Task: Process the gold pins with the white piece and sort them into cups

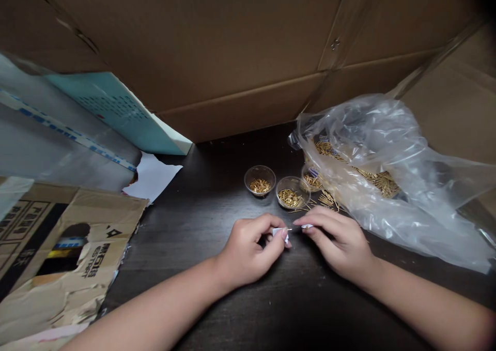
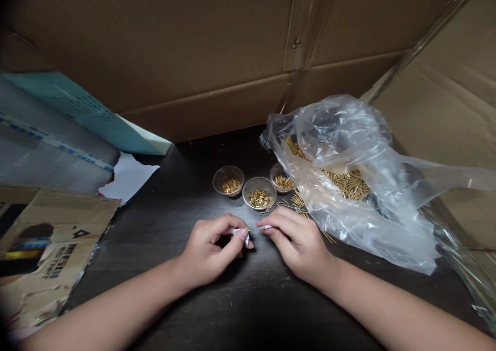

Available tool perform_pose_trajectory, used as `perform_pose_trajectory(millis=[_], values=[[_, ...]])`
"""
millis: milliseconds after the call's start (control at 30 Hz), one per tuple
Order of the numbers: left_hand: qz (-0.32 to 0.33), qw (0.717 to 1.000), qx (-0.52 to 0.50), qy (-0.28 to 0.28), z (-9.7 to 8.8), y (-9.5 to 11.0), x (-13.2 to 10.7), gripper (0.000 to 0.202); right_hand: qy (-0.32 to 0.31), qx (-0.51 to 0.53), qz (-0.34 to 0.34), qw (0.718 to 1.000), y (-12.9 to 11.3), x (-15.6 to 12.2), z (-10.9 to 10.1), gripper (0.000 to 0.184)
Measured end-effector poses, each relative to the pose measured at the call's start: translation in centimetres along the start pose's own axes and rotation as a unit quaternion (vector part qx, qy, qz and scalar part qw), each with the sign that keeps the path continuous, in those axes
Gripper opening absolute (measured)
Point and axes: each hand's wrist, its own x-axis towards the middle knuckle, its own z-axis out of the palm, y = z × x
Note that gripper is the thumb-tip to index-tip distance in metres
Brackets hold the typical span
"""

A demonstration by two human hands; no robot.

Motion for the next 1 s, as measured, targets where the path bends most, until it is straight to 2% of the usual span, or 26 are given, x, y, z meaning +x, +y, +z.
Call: perform_pose_trajectory(millis=[133, 367, 533, 733, 833, 1000], values=[[0.009, 1.0, 0.002, -0.003, -0.02, 0.05, 0.1, 0.011, -0.012, 0.009, -0.023, 1.0, 0.1, -0.17, 0.13, 0.032], [0.047, 0.999, 0.004, -0.005, -0.02, -0.02, 0.02, 0.009, -0.009, -0.007, 0.012, 1.0, 0.17, -0.33, 0.25, 0.019], [0.033, 0.999, 0.001, -0.017, 0.01, 0.01, 0.03, 0.01, -0.004, -0.027, 0.025, 0.999, 0.24, -0.6, 0.35, 0.015], [0.031, 0.999, 0.0, -0.01, 0.09, 0.05, 0.14, 0.01, 0.006, -0.022, 0.082, 0.996, 0.7, -0.71, 0.46, 0.012], [0.025, 1.0, -0.009, -0.01, 0.15, 0.0, 0.11, 0.01, -0.007, -0.013, 0.064, 0.998, 0.6, -0.36, 0.3, 0.008], [0.018, 0.999, -0.027, -0.006, 0.26, -0.07, 0.07, 0.009, -0.026, 0.01, 0.041, 0.999, 0.42, 0.18, 0.08, 0.014]])
